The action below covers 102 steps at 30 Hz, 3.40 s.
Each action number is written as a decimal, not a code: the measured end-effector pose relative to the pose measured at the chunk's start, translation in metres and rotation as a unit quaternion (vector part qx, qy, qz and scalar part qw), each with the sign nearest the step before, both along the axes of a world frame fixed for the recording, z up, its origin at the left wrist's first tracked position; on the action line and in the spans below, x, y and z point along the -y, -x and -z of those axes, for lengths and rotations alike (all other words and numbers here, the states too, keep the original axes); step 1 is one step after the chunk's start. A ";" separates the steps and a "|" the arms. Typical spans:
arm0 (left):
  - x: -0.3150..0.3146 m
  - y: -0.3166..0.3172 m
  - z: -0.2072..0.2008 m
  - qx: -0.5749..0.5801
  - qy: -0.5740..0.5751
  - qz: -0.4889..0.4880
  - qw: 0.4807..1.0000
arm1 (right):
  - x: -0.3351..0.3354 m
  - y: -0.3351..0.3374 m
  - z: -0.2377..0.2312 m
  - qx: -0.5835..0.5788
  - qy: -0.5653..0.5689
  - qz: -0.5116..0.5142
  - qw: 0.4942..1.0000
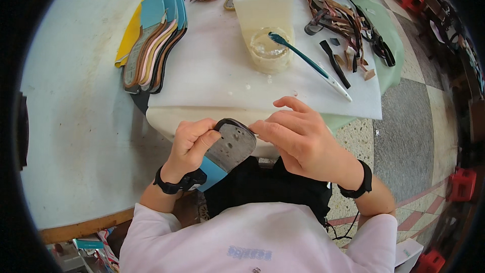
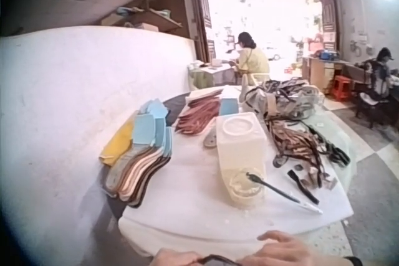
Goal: The person wraps a black strip around the edge of a shoe insole by hand, trims the excess with shears, and presses the edges down. Finally, they turn the insole over and place it onto a stack of other insoles.
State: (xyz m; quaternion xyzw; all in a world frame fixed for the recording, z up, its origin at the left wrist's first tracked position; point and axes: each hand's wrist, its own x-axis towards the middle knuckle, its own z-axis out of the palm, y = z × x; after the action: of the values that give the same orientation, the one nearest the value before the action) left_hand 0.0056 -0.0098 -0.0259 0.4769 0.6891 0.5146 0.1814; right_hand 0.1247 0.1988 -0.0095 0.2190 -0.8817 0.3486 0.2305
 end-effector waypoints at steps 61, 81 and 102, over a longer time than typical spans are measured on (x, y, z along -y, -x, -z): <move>0.037 0.004 -0.001 0.186 -0.018 -0.303 0.934 | 0.093 0.034 0.044 0.147 0.346 0.007 0.927; 0.035 -0.004 0.008 0.218 0.012 -0.281 0.934 | 0.112 0.012 0.065 0.089 0.277 0.090 0.952; 0.027 -0.005 0.015 0.253 -0.016 -0.279 0.926 | 0.105 0.003 0.060 0.130 0.263 0.071 0.953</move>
State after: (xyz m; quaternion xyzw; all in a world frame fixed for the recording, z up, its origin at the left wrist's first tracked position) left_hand 0.0103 -0.0372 -0.0407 0.1220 0.7171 0.6592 0.1909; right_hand 0.1214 0.0934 -0.0690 0.0401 -0.7946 0.5761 0.1873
